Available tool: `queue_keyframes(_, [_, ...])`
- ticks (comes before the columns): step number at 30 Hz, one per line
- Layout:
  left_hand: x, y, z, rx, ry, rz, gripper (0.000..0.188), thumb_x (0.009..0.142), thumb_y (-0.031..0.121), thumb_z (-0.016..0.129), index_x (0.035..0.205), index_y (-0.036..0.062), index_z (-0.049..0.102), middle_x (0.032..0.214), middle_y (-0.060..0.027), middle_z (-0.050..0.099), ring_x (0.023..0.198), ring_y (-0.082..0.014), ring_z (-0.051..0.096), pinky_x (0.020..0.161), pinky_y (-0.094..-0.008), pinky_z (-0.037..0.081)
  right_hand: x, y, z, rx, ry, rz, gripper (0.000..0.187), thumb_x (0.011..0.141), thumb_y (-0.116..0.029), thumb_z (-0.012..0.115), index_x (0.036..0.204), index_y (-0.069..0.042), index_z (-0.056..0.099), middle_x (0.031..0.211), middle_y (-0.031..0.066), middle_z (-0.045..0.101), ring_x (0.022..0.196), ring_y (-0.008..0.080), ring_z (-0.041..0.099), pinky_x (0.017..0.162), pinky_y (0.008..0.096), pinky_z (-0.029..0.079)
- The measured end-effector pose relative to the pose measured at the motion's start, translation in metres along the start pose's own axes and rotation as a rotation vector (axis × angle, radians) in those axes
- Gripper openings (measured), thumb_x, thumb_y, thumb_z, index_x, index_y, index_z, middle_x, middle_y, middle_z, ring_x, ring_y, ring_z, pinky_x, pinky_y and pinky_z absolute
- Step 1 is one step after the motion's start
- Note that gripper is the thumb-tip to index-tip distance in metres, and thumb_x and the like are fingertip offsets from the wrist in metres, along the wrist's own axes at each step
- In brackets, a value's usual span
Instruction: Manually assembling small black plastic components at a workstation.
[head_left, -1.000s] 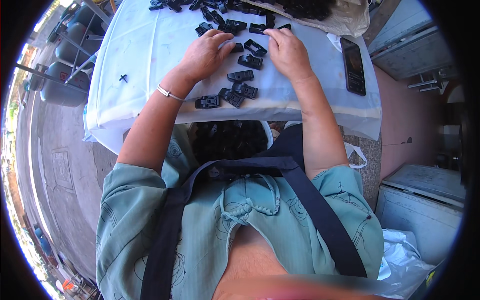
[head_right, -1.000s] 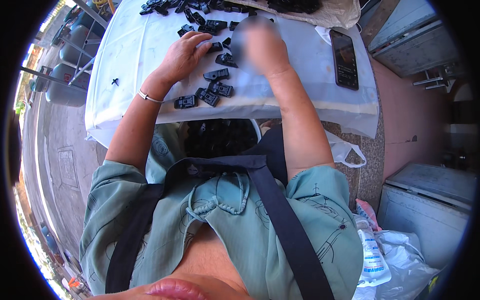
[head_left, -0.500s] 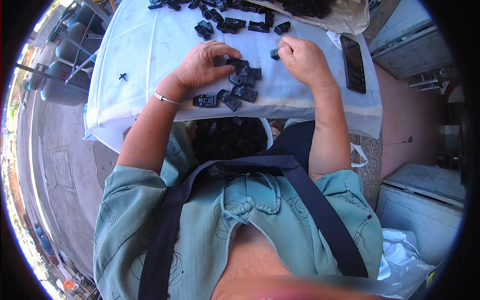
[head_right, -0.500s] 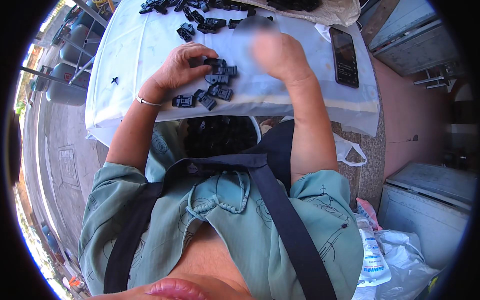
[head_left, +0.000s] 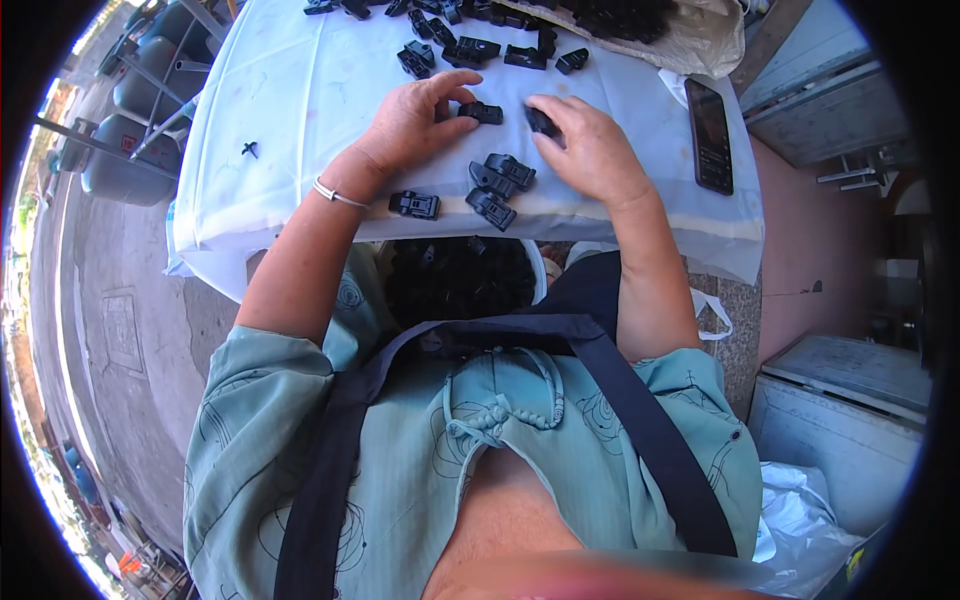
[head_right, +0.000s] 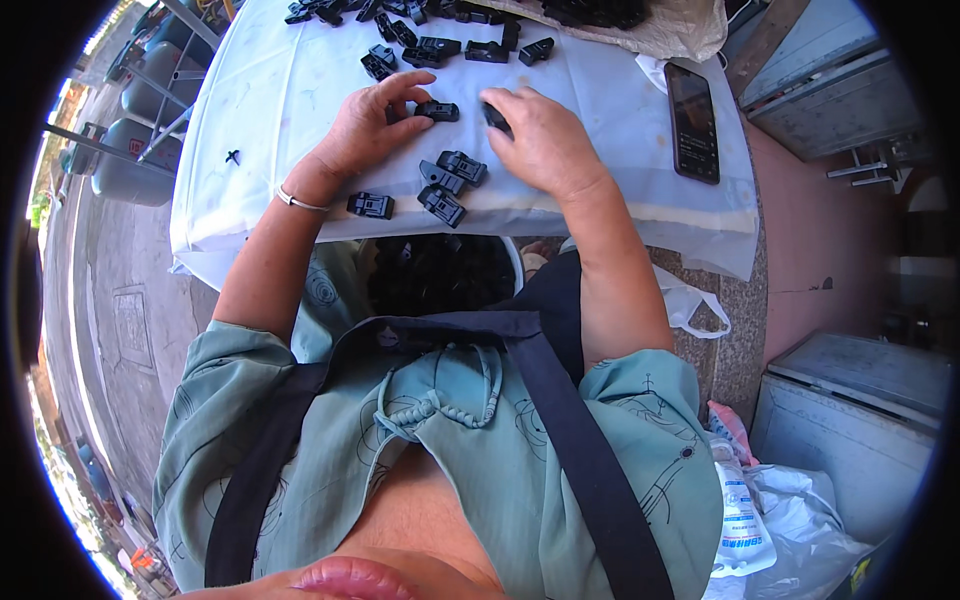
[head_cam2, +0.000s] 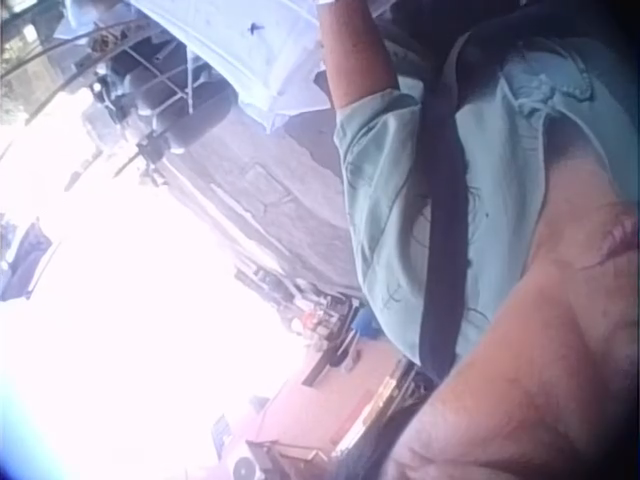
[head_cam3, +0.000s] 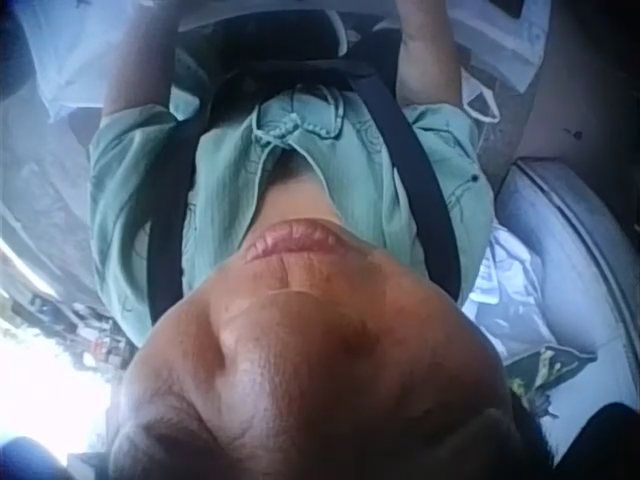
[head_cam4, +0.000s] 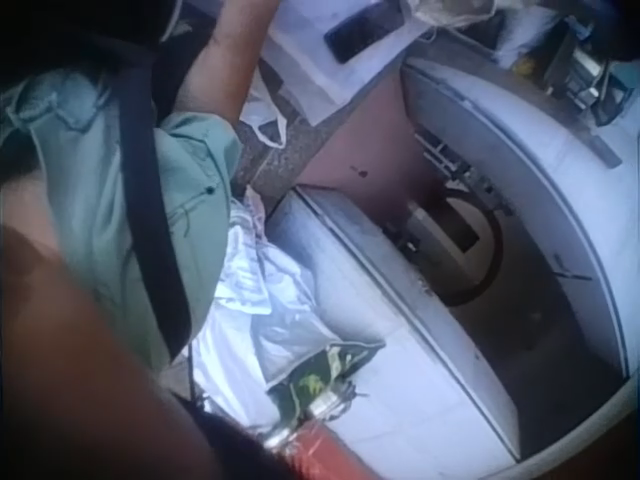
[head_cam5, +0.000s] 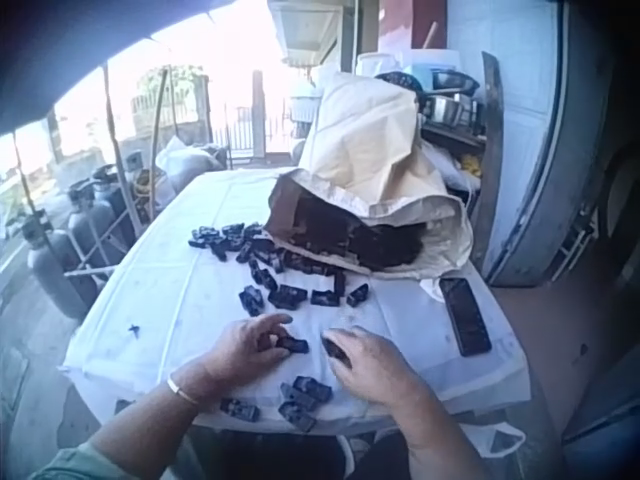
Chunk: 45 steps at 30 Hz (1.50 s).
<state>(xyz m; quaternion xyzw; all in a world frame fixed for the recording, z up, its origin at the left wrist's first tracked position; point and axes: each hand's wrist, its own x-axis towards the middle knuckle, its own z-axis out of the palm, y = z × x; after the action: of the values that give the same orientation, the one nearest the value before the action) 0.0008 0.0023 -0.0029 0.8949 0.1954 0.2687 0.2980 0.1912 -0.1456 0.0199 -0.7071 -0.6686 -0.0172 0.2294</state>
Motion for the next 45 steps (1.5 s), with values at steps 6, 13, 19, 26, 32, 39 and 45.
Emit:
queue_keyframes(6, [0.000, 0.001, -0.001, -0.026, -0.056, -0.002, 0.060, 0.076, 0.010, 0.074, 0.130, 0.0149, 0.051, 0.093, -0.0056, 0.067, 0.065, -0.0136, 0.054, 0.063, -0.0280, 0.049, 0.027, -0.009, 0.024, 0.284, 0.170, -0.295, 0.030, 0.081, -0.004, 0.065, 0.110, -0.007, 0.065, 0.098, 0.0097, 0.062, 0.077, 0.0188, 0.062, 0.068, 0.0290, 0.052])
queue_keyframes(13, [0.002, 0.005, -0.004, -0.029, -0.082, -0.016, 0.067, 0.075, 0.013, 0.075, 0.135, 0.0182, 0.045, 0.096, -0.0064, 0.068, 0.072, -0.0198, 0.060, 0.069, -0.0318, 0.052, 0.021, -0.008, 0.022, 0.331, 0.214, -0.088, 0.035, 0.078, -0.004, 0.061, 0.112, -0.008, 0.065, 0.098, 0.0095, 0.064, 0.076, 0.0182, 0.063, 0.070, 0.0278, 0.053])
queue_keyframes(19, [0.002, 0.006, -0.005, 0.013, -0.098, -0.067, 0.067, 0.076, 0.015, 0.074, 0.135, 0.0203, 0.043, 0.103, -0.0105, 0.069, 0.081, -0.0257, 0.067, 0.076, -0.0349, 0.054, 0.020, -0.013, 0.020, 0.330, 0.175, -0.193, 0.036, 0.077, -0.004, 0.061, 0.113, -0.009, 0.065, 0.098, 0.0113, 0.064, 0.085, 0.0238, 0.064, 0.076, 0.0303, 0.053])
queue_keyframes(26, [0.001, 0.001, -0.001, -0.041, -0.024, 0.006, 0.065, 0.074, 0.006, 0.072, 0.133, 0.0148, 0.047, 0.092, -0.0090, 0.068, 0.064, -0.0163, 0.054, 0.063, -0.0303, 0.050, 0.019, -0.017, 0.017, 0.136, 0.047, -0.284, 0.036, 0.080, -0.006, 0.061, 0.115, -0.014, 0.066, 0.106, 0.0113, 0.064, 0.093, 0.0264, 0.063, 0.081, 0.0361, 0.050])
queue_keyframes(32, [0.004, 0.003, -0.011, 0.053, 0.050, -0.004, 0.048, 0.077, 0.013, 0.065, 0.124, 0.0104, 0.054, 0.111, -0.0131, 0.062, 0.075, -0.0237, 0.062, 0.073, -0.0331, 0.053, 0.012, -0.024, 0.017, -0.007, -0.045, -0.153, 0.037, 0.084, -0.015, 0.055, 0.120, -0.019, 0.064, 0.118, 0.0074, 0.063, 0.112, 0.0248, 0.056, 0.092, 0.0387, 0.038])
queue_keyframes(39, [0.045, 0.012, 0.006, 0.475, 0.056, -0.008, 0.037, 0.087, 0.017, 0.059, 0.122, 0.0093, 0.056, 0.115, -0.0153, 0.060, 0.103, -0.0319, 0.060, 0.084, -0.0399, 0.050, 0.004, -0.023, 0.026, -0.047, 0.059, -0.168, 0.039, 0.084, -0.016, 0.053, 0.121, -0.018, 0.062, 0.123, 0.0078, 0.061, 0.118, 0.0252, 0.053, 0.092, 0.0399, 0.038])
queue_keyframes(45, [0.057, 0.009, 0.001, 0.648, -0.066, 0.024, 0.035, 0.086, 0.015, 0.057, 0.121, 0.0131, 0.056, 0.108, -0.0139, 0.060, 0.097, -0.0320, 0.061, 0.083, -0.0412, 0.050, 0.005, -0.008, 0.031, 0.033, 0.055, -0.240, 0.037, 0.085, -0.015, 0.052, 0.121, -0.011, 0.061, 0.124, 0.0096, 0.059, 0.116, 0.0272, 0.054, 0.092, 0.0402, 0.040])
